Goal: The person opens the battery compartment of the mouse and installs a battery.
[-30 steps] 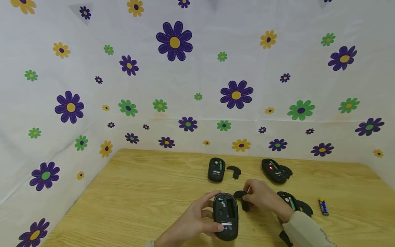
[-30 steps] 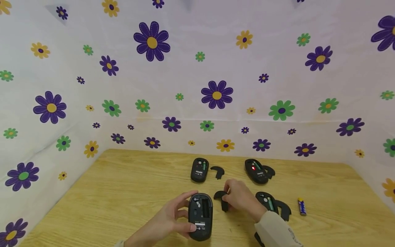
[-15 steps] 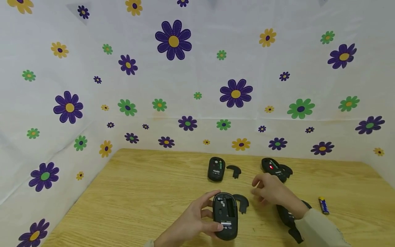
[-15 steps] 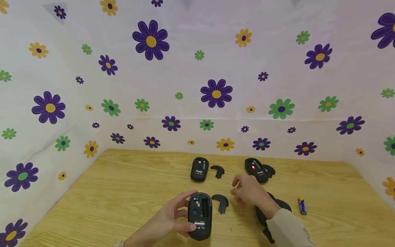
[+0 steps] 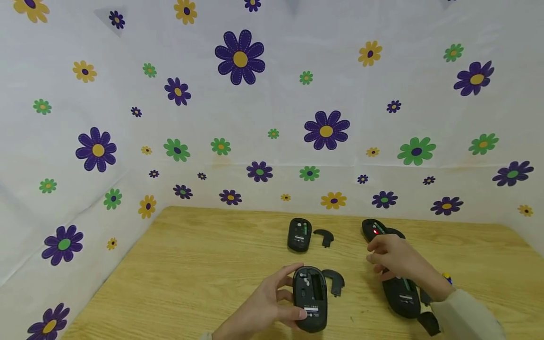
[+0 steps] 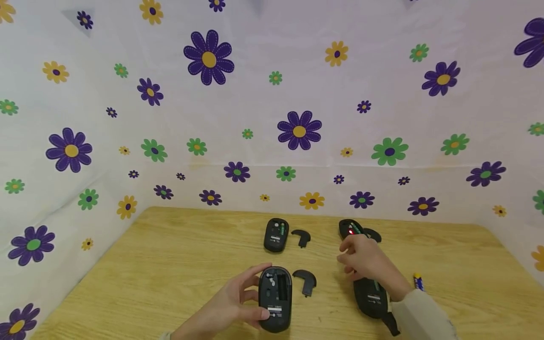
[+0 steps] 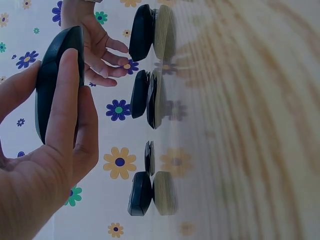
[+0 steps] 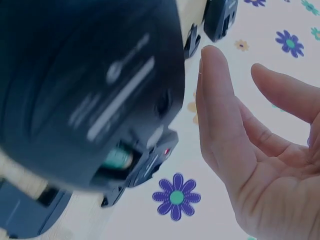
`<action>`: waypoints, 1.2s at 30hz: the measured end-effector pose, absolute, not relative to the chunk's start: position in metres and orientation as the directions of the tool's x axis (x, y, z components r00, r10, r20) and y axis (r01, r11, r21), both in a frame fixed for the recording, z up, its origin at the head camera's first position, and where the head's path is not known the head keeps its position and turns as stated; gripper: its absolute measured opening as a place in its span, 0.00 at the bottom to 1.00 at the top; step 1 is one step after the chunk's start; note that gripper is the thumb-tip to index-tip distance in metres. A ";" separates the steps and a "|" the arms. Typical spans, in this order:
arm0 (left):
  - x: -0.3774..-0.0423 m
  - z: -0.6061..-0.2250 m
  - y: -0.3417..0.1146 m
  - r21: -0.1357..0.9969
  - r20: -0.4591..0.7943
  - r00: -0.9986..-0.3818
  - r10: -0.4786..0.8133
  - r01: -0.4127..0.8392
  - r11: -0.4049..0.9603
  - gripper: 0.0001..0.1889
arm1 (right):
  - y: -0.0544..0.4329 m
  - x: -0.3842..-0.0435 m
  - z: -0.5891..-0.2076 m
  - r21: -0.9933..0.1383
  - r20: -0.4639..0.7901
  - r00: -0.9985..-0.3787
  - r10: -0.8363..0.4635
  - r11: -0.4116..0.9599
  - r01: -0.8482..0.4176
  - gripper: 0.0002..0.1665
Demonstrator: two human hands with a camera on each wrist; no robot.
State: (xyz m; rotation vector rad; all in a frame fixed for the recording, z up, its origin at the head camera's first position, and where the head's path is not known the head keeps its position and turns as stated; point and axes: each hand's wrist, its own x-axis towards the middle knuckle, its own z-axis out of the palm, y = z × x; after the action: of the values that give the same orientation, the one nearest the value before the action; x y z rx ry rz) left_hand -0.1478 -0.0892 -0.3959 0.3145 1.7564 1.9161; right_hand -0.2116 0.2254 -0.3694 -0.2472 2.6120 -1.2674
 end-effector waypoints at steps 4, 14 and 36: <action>-0.148 -0.395 -0.089 0.977 -0.169 -0.839 0.518 -0.212 -0.025 0.44 | 0.236 -0.211 -0.368 -0.797 -0.147 -0.960 -0.239 0.604 -0.028 0.15; -0.149 -0.394 -0.089 0.975 -0.175 -0.835 0.522 -0.221 -0.026 0.44 | 0.260 -0.208 -0.367 -0.804 -0.174 -0.960 -0.221 0.595 0.009 0.16; -0.149 -0.393 -0.088 0.976 -0.164 -0.840 0.517 -0.215 -0.039 0.45 | 0.306 -0.201 -0.366 -0.754 -0.231 -0.961 -0.150 0.652 0.080 0.14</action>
State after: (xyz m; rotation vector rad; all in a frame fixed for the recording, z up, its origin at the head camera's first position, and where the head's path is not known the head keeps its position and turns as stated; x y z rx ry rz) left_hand -0.1492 -0.0876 -0.3930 0.3179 1.7467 1.9289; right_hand -0.2009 0.3058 -0.3661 -0.0565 2.5993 -1.2046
